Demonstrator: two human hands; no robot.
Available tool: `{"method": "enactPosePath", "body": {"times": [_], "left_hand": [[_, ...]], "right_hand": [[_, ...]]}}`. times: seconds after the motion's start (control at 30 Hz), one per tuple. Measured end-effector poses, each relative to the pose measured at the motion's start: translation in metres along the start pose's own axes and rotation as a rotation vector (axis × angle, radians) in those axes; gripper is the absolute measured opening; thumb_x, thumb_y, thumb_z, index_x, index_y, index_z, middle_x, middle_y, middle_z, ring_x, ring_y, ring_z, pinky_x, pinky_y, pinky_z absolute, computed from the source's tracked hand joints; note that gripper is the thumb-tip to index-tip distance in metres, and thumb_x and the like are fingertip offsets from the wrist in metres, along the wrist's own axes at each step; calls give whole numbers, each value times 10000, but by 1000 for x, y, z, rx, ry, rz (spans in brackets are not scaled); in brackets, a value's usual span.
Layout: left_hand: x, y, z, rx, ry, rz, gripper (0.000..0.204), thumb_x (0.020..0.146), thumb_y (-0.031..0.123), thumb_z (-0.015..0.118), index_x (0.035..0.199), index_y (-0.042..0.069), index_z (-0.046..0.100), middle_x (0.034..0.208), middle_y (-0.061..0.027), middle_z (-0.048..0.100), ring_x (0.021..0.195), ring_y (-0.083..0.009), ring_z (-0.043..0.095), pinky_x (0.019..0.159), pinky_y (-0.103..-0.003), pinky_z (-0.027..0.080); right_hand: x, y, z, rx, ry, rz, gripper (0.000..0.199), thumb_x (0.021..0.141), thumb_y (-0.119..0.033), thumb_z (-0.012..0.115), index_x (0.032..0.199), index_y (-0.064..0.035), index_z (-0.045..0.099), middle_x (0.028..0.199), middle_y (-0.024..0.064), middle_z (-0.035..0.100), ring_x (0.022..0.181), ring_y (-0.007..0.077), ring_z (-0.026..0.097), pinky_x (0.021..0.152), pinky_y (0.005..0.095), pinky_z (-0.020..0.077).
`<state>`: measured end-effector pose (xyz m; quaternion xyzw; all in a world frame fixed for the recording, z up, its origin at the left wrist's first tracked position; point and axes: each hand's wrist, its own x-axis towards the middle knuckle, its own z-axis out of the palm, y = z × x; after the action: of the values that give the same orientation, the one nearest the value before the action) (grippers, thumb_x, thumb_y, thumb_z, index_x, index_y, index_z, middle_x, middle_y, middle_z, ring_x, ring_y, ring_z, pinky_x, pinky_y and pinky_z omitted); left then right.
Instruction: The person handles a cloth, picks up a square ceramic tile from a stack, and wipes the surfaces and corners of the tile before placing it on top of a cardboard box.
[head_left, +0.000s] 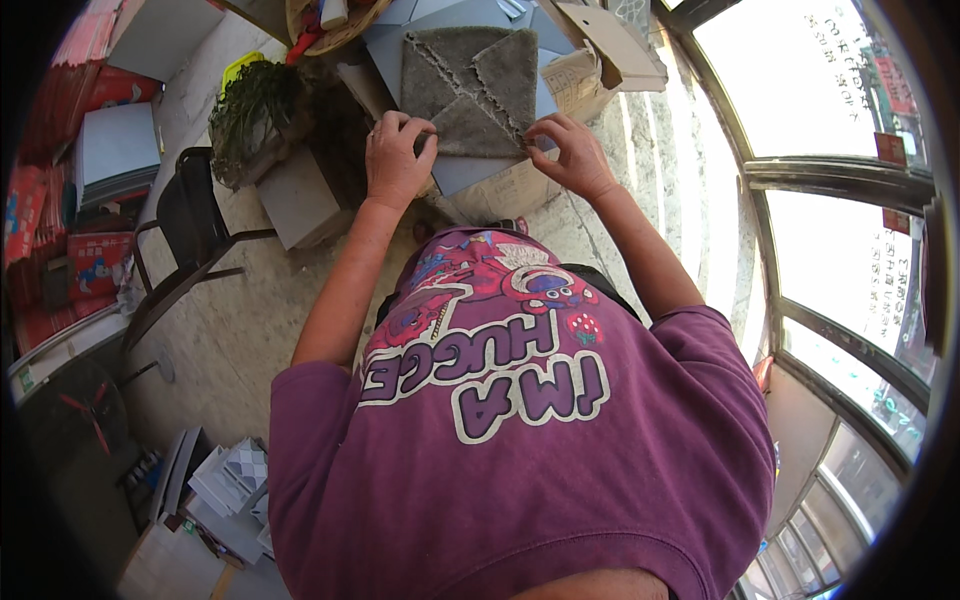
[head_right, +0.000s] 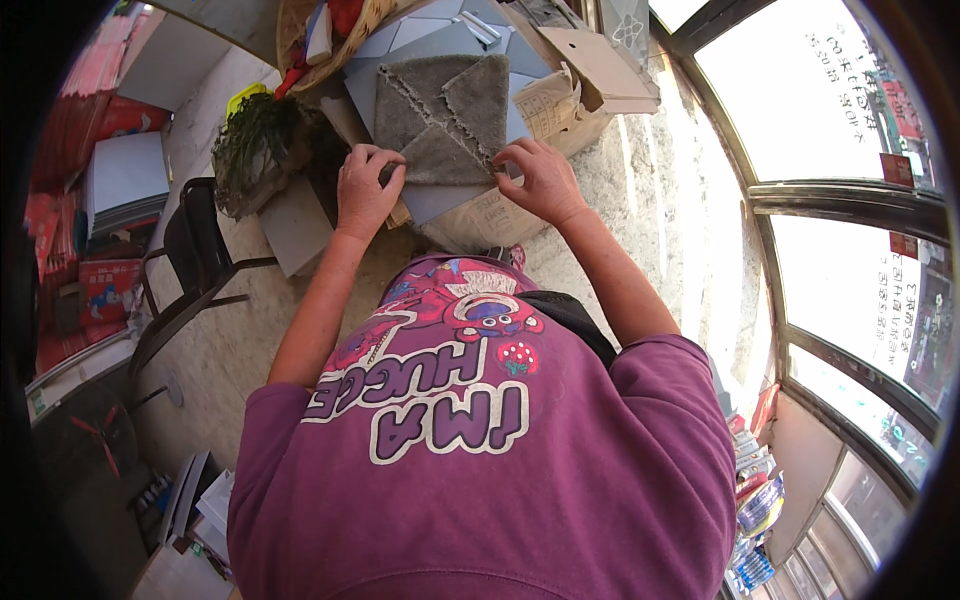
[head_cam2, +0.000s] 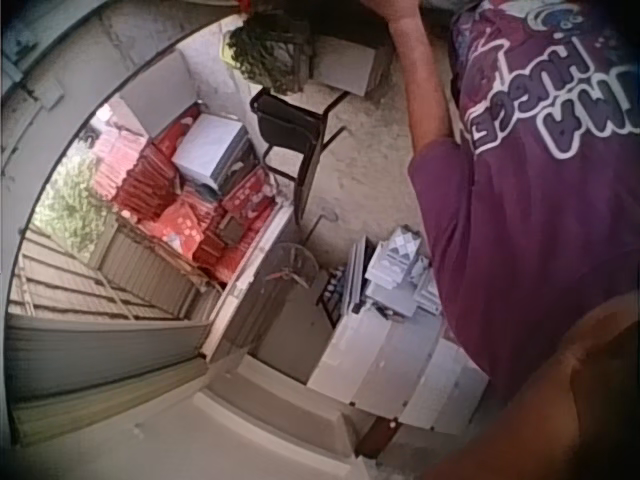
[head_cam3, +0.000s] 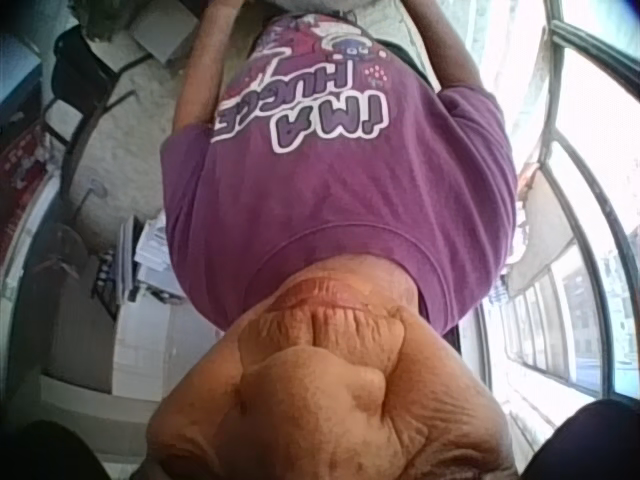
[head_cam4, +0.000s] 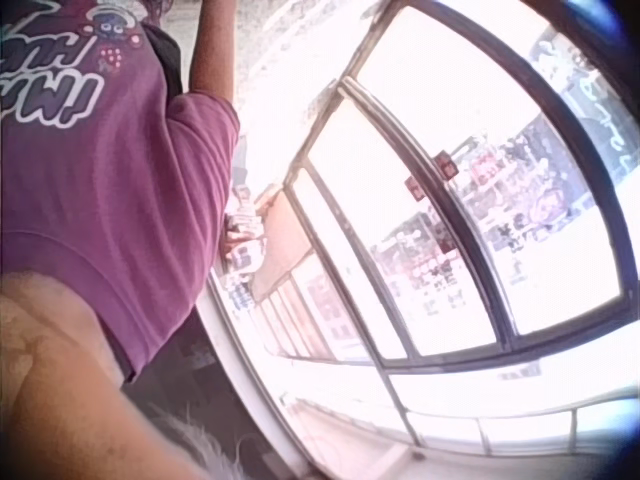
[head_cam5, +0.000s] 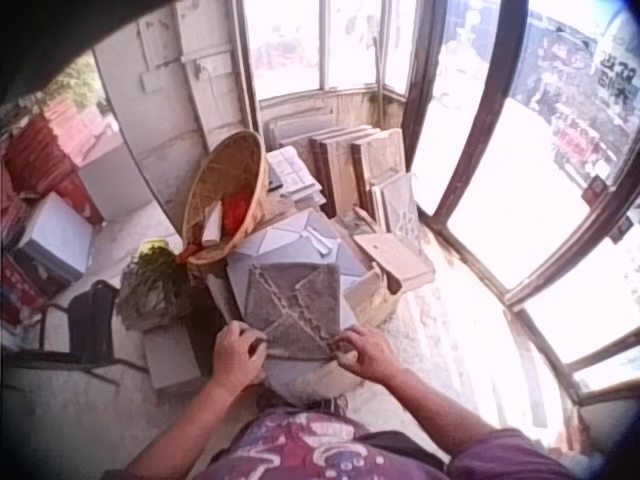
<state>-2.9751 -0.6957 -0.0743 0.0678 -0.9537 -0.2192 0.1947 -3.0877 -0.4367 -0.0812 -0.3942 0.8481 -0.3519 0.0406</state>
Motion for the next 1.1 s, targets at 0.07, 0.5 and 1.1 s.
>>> {"method": "enactPosePath", "body": {"times": [0.07,0.5,1.1], "left_hand": [[11,-9,4,-46,40,-79,228,749,160,712,965,133,646,939,-68,560,915,-263,563,834,-388,448],[79,-50,38,-39,-114,-564,366,789,369,700,984,64,651,820,-82,684,803,-261,657,717,-371,501],[63,-66,34,-320,103,-625,417,812,389,727,952,5,643,749,-65,662,688,-157,623,670,-307,495]], "right_hand": [[5,0,5,149,122,226,224,796,-196,661,991,-88,644,965,51,633,901,222,628,782,354,502],[75,33,26,102,243,751,337,801,-397,645,1044,-170,698,943,22,705,905,215,663,793,356,493],[126,60,32,206,231,650,375,788,-386,646,1056,-127,690,1025,47,700,984,236,650,840,359,486]]}}
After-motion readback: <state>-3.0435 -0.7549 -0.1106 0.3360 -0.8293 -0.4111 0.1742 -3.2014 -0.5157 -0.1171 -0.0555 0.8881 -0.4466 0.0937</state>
